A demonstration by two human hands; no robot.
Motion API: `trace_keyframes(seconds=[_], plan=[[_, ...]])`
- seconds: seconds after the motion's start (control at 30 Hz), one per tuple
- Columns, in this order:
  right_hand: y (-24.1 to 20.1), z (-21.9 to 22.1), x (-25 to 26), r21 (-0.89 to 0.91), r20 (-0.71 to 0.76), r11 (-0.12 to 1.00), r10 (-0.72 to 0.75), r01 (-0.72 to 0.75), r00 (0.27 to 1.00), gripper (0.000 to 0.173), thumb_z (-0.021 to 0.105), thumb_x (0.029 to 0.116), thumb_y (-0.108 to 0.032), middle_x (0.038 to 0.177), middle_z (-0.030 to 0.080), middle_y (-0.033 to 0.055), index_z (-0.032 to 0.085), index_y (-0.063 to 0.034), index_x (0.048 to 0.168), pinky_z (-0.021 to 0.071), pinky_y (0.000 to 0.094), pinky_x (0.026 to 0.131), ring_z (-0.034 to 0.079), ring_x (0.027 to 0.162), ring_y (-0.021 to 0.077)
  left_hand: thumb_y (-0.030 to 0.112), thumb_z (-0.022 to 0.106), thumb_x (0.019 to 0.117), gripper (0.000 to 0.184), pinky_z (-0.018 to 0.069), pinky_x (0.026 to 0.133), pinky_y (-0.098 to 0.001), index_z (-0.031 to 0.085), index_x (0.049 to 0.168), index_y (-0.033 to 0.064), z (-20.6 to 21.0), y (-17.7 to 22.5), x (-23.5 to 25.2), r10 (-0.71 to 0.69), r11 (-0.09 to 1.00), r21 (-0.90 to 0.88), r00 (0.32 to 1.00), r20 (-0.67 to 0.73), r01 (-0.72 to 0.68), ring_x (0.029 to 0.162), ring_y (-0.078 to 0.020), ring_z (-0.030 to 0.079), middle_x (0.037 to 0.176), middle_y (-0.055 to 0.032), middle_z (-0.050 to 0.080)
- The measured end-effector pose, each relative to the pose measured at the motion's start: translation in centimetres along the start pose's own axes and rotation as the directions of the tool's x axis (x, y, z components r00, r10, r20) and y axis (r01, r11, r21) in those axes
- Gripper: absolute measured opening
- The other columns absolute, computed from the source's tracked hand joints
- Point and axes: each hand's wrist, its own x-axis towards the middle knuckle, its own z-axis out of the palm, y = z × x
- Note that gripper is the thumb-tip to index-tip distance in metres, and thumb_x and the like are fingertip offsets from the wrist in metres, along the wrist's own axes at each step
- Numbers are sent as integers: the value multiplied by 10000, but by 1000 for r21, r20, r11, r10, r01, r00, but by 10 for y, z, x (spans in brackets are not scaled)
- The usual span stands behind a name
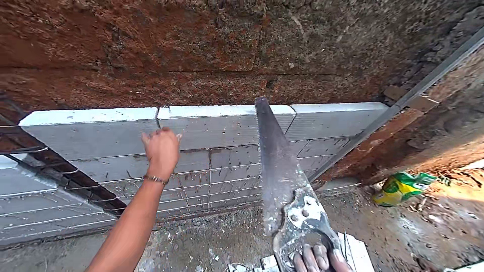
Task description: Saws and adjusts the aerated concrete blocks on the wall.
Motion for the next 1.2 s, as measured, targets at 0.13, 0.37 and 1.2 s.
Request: trace_keyframes(seconds=[0.13,0.37,1.2], plan=[[38,28,18,69,-122,996,56,-48,991,522,276,1098,-266,555,584,-19,607,-93,733,517,206,425,591,442,71,321,422,1101,427,543,1006,-430,630,1342,37,20,22,-118,203,634,-751,898,391,184,1133,-215,689,1234,-107,716],[39,74,16,146,-241,988,88,-53,967,518,237,1131,-363,573,568,-29,584,-109,844,504,194,421,572,439,63,583,145,1079,660,617,754,-373,606,1198,127,53,140,-130,491,-583,-335,650,580,740,883,-180,729,960,-76,735],[47,152,4,8,-373,999,33,-33,927,280,371,1050,-124,538,493,-16,498,-100,802,473,218,355,500,375,74,96,651,948,175,585,625,-327,615,1103,24,13,104,-29,386,-237,-537,586,712,809,730,-192,687,898,-129,689]])
